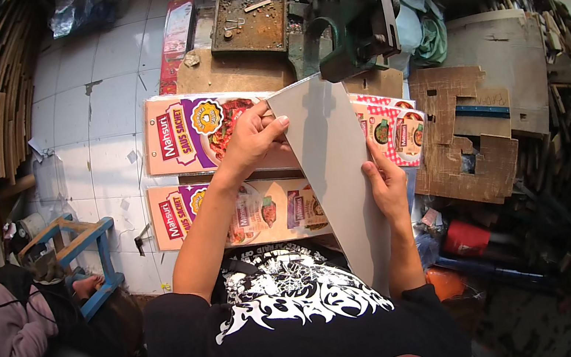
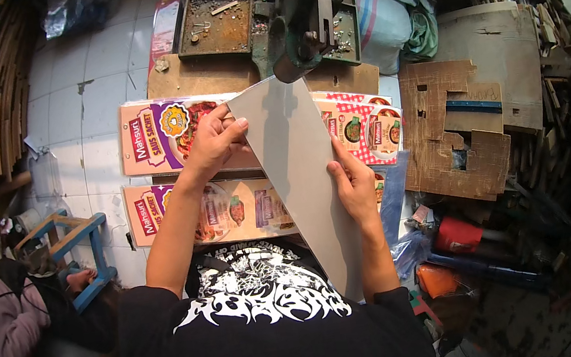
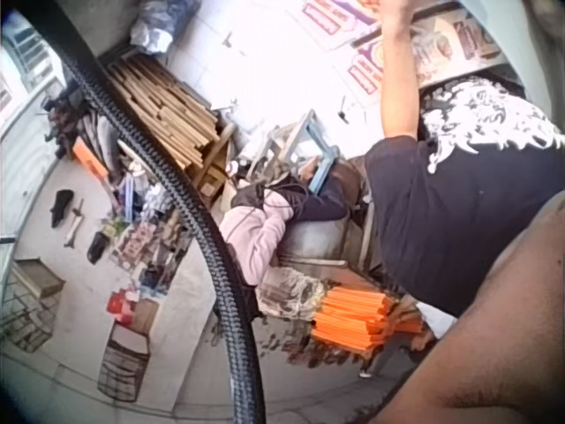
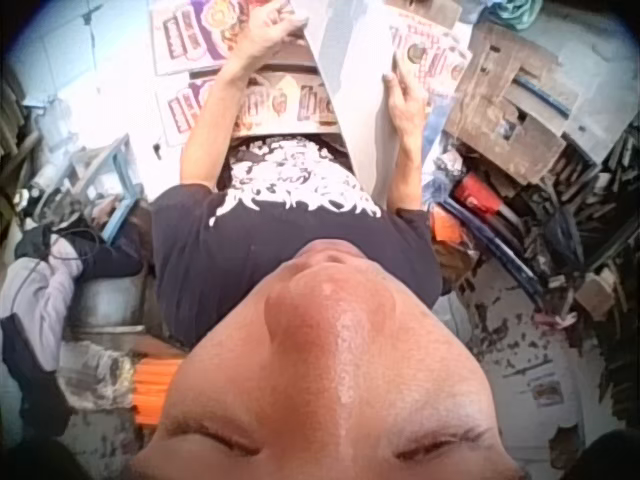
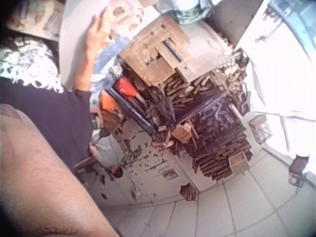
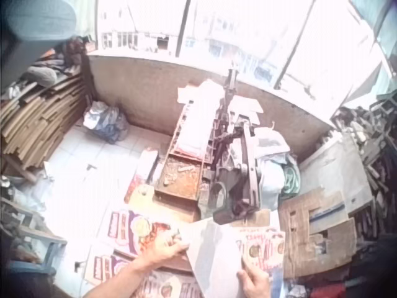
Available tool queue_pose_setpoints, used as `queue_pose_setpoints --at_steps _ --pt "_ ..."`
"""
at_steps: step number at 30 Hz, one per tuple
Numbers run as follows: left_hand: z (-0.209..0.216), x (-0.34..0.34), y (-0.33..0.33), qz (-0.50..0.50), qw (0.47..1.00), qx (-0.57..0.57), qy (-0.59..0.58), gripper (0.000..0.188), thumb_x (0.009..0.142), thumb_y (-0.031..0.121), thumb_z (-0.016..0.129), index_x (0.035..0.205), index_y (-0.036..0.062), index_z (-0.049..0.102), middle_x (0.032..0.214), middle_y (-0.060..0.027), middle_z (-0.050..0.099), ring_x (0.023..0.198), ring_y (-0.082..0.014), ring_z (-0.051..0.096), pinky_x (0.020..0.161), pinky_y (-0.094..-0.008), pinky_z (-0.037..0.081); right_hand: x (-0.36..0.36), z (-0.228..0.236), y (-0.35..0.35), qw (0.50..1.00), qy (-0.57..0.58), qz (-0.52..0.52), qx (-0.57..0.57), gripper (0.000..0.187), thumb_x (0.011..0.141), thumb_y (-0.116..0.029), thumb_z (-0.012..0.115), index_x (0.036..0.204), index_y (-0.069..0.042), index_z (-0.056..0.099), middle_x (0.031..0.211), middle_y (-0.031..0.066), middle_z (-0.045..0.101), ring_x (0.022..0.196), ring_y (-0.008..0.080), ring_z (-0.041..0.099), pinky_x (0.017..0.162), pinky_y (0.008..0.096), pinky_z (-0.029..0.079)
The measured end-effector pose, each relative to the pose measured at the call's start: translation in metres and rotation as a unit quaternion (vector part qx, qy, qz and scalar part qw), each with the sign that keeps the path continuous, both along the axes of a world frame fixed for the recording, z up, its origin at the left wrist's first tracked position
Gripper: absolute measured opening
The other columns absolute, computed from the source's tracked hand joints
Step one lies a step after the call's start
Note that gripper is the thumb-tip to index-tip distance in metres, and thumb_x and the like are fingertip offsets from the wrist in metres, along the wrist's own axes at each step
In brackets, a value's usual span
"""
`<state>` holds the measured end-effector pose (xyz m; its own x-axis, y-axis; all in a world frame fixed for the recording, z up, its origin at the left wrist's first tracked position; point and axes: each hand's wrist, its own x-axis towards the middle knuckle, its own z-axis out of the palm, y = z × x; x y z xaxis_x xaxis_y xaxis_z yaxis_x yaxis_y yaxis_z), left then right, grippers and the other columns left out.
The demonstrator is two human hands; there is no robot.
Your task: The person attaches metallic eyelets to cardboard sheets using a manual punch machine. They retrieve eyelets from a plastic bag, place them into the machine, and punch them into the corners of the food product cardboard sheets.
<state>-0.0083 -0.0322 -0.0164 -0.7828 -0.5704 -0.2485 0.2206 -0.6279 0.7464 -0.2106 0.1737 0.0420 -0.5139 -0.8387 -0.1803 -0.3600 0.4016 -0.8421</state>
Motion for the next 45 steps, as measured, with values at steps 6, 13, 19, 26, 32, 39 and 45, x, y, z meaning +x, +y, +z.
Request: queue_pose_setpoints --at_steps 6,13,19,26,32,39,45 --pt "-0.001 -0.002 0.0 -0.003 1.0 -0.011 0.017 0.036 0.096 0.017 0.062 0.126 -0.0005 0.051 0.098 -0.0069 0.069 0.081 -0.0118 0.068 0.065 -0.0246 0.059 0.005 0.002 -0.002 0.999 -0.013 -0.003 -0.032 0.045 0.096 -0.005 0.059 0.14 0.0 0.051 0.125 0.015 0.065 0.101 0.012 0.062 0.088 0.0262 0.051" --pt "0.007 0.001 0.002 0.012 0.999 -0.038 -0.024 0.035 0.096 0.019 0.061 0.124 0.001 0.051 0.096 -0.0046 0.067 0.08 -0.0098 0.067 0.063 -0.0215 0.057 0.007 0.001 0.0 0.998 -0.043 -0.005 -0.039 0.046 0.097 -0.006 0.06 0.142 -0.002 0.049 0.121 0.0123 0.066 0.094 0.0095 0.061 0.083 0.024 0.051" --pt "0.032 0.019 0.028 0.033 0.993 -0.053 -0.099 0.038 0.097 0.022 0.06 0.125 -0.0029 0.054 0.1 -0.0078 0.067 0.083 -0.0113 0.067 0.068 -0.0254 0.059 0.015 -0.012 0.024 0.998 -0.064 0.021 -0.011 0.047 0.096 -0.008 0.062 0.141 -0.006 0.051 0.093 0.001 0.066 0.078 0.0052 0.057 0.07 0.0212 0.048" --pt "0.028 0.036 0.038 0.111 0.986 -0.077 -0.094 0.032 0.098 0.019 0.058 0.119 -0.0052 0.059 0.096 -0.0065 0.069 0.078 -0.0093 0.066 0.068 -0.0238 0.054 -0.023 0.004 -0.039 0.993 0.074 0.034 -0.089 0.02 0.089 -0.011 0.069 0.108 -0.004 0.072 0.083 0.0086 0.067 0.064 0.0131 0.062 0.06 0.0268 0.049" --pt "0.025 0.03 0.036 0.098 0.988 -0.082 -0.086 0.03 0.098 0.019 0.058 0.117 -0.0046 0.06 0.096 -0.0063 0.069 0.077 -0.0093 0.066 0.066 -0.0237 0.055 -0.105 0.001 -0.151 0.952 0.296 -0.002 -0.08 0.016 0.087 -0.023 0.07 0.096 -0.011 0.075 0.085 0.0091 0.068 0.078 0.0257 0.068 0.072 0.0362 0.052" --pt "0.021 0.035 0.033 0.091 0.99 -0.084 -0.073 0.039 0.096 0.023 0.061 0.125 -0.0035 0.056 0.106 -0.0073 0.068 0.09 -0.0103 0.066 0.076 -0.0258 0.056 -0.104 -0.001 -0.198 0.9 0.424 0.09 0.044 0.017 0.084 -0.027 0.07 0.093 -0.015 0.077 0.091 0.0082 0.068 0.09 0.0295 0.066 0.079 0.0402 0.052" --pt "0.024 0.043 0.032 0.063 0.994 -0.062 -0.062 0.042 0.096 0.025 0.062 0.126 -0.0026 0.055 0.107 -0.0063 0.068 0.09 -0.0097 0.066 0.077 -0.025 0.055 -0.097 -0.003 -0.194 0.885 0.456 0.09 -0.016 0.014 0.085 -0.024 0.069 0.087 -0.011 0.074 0.085 0.008 0.066 0.084 0.0298 0.065 0.076 0.0404 0.051"
